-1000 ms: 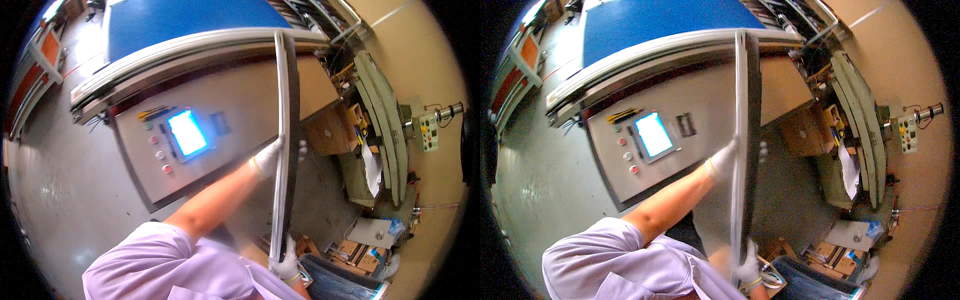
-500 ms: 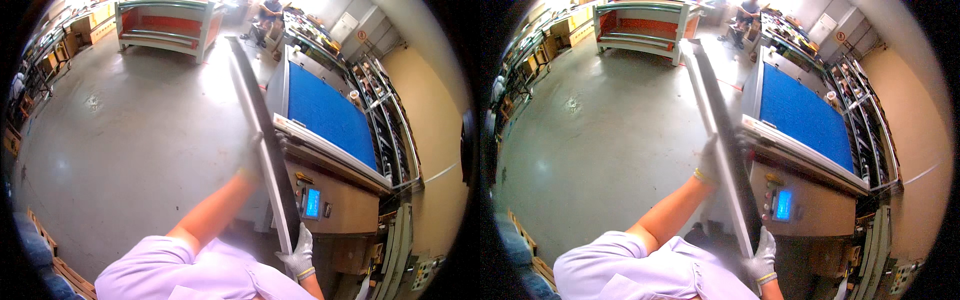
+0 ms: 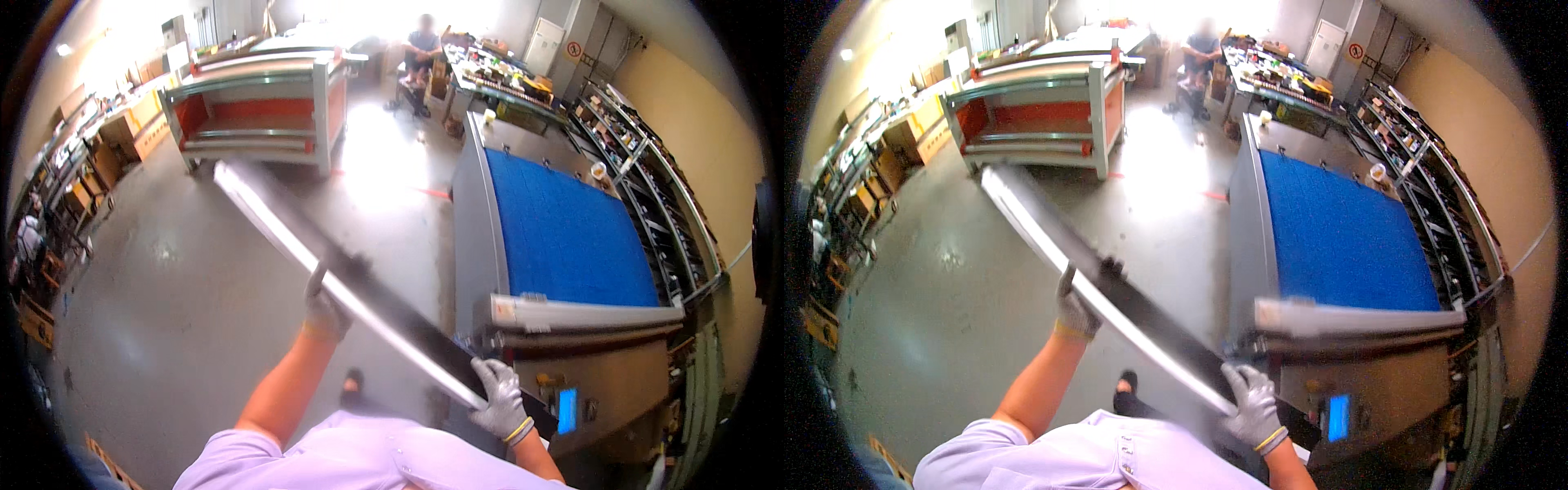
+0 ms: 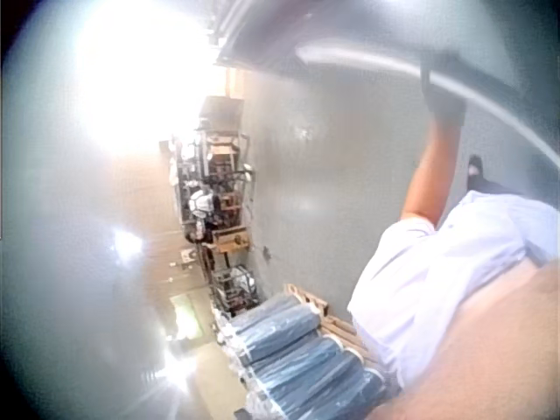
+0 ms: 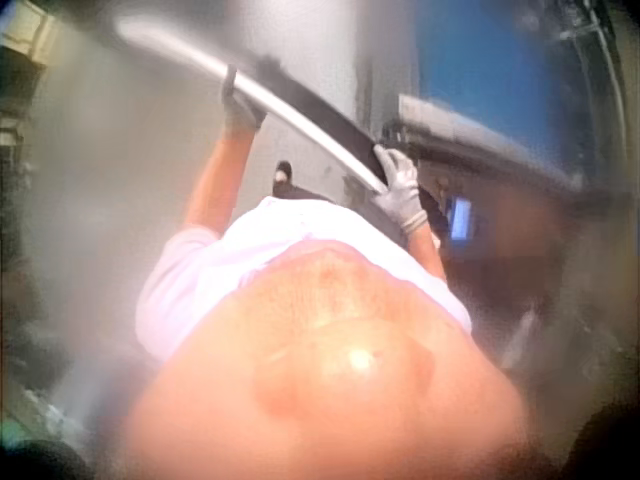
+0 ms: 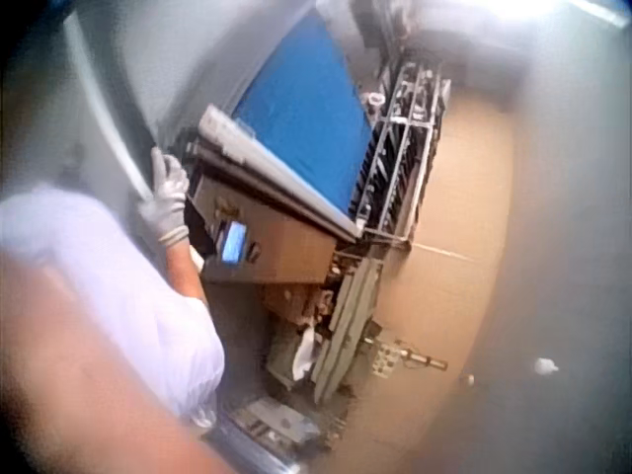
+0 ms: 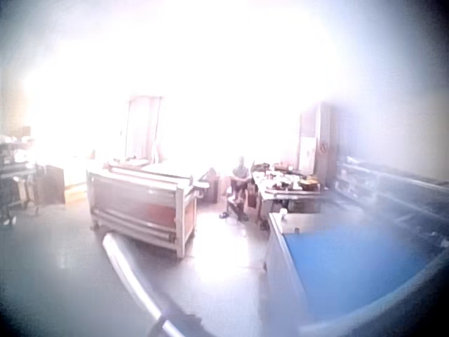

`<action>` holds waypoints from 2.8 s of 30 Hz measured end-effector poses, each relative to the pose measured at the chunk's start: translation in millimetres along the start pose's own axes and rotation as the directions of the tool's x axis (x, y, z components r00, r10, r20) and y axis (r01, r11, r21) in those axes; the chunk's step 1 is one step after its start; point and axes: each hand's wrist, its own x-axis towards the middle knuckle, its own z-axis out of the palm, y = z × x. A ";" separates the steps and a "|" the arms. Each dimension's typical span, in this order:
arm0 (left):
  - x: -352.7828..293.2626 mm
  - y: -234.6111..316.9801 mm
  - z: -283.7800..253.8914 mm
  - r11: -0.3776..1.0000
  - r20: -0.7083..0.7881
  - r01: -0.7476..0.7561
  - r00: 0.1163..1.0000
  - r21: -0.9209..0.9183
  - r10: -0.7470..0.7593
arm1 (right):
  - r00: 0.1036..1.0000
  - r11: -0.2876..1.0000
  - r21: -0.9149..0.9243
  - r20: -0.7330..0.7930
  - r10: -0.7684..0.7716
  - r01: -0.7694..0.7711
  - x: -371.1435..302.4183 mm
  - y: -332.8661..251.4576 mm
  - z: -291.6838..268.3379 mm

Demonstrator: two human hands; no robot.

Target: The person handles long white plastic strips and dark curved panels in a workshop. They place the white strips into a machine, retrieve them, and then assemble them onto the dark panels on a workbench. The person also handles a blue plastic bag containing small parts.

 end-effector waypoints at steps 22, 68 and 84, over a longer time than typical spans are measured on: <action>625.7 129.1 -91.0 0.969 -0.087 -0.210 0.976 -0.132 0.200 | 0.961 0.960 -0.046 0.023 -0.274 0.275 735.6 159.3 15.6; 1757.8 -573.2 97.6 -0.099 0.171 0.872 -0.203 0.479 -0.964 | -0.342 -0.236 0.355 -0.273 0.899 -0.905 1485.9 648.9 -50.9; 1639.9 -878.2 229.3 -0.256 0.293 0.607 -0.657 0.752 -0.695 | -0.668 -0.658 0.208 -0.454 0.590 -0.724 1390.7 810.9 -168.0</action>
